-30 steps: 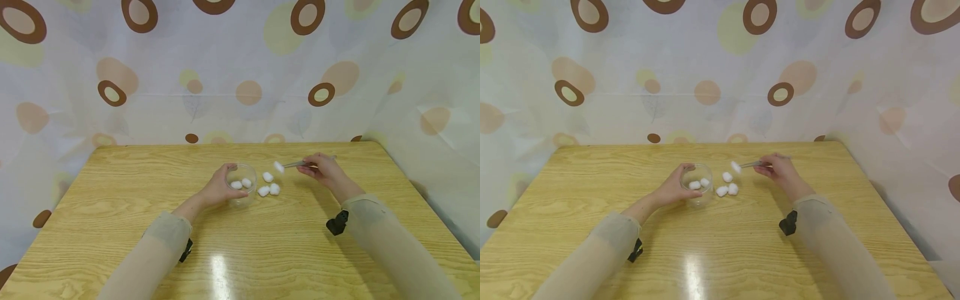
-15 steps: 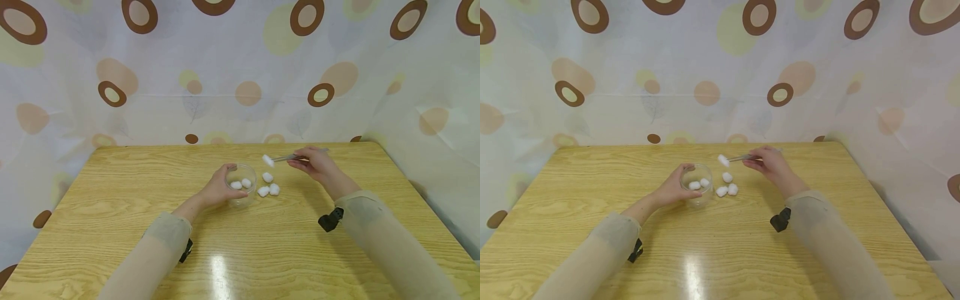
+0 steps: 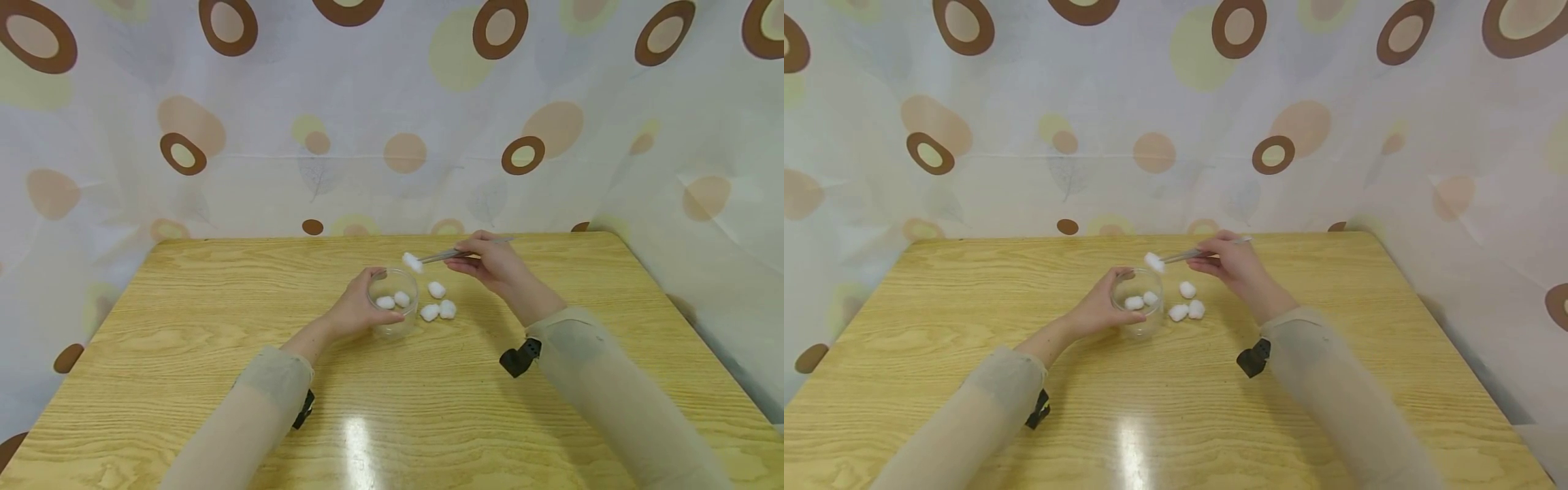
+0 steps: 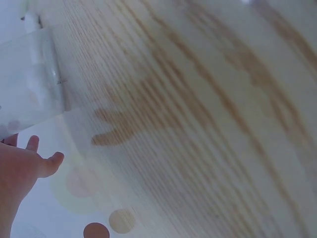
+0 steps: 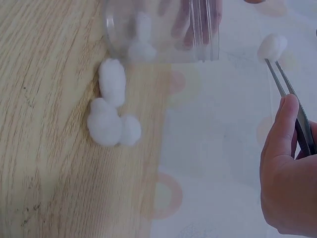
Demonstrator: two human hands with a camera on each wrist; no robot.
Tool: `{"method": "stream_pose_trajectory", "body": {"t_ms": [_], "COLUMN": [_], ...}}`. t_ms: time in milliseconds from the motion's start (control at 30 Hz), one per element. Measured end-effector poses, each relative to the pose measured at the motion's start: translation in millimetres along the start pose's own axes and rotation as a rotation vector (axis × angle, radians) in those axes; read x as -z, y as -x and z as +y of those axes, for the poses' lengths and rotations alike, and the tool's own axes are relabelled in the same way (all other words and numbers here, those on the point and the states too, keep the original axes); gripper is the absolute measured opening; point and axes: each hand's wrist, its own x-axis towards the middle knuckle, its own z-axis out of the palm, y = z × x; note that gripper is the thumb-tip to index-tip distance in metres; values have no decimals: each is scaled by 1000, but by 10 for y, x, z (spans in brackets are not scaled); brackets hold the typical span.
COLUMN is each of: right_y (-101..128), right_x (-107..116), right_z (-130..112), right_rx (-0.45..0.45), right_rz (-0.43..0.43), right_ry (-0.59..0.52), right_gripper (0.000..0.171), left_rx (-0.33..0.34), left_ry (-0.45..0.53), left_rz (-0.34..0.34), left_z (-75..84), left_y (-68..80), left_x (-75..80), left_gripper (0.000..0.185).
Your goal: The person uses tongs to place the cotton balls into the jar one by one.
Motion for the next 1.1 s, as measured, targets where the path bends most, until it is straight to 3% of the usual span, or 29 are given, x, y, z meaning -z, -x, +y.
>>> {"method": "stream_pose_trajectory", "body": {"t_ms": [567,667,1100], "right_y": [-92,-100,-104], "right_x": [-204,-204,-123], "right_z": [162,178,145], "right_rx": [-9,-12,7], "right_rz": [-12,-24,-17], "right_ry": [84,98,120], "right_gripper": [19,20,17], "left_rx": [-19,-23,11], "left_ry": [33,58,-11], "left_rz": [9,-8,21], "left_z": [-7,90,9], "left_y": [-13,36,-14], "left_x": [-4,15,-6], "left_gripper": [88,86,91]}}
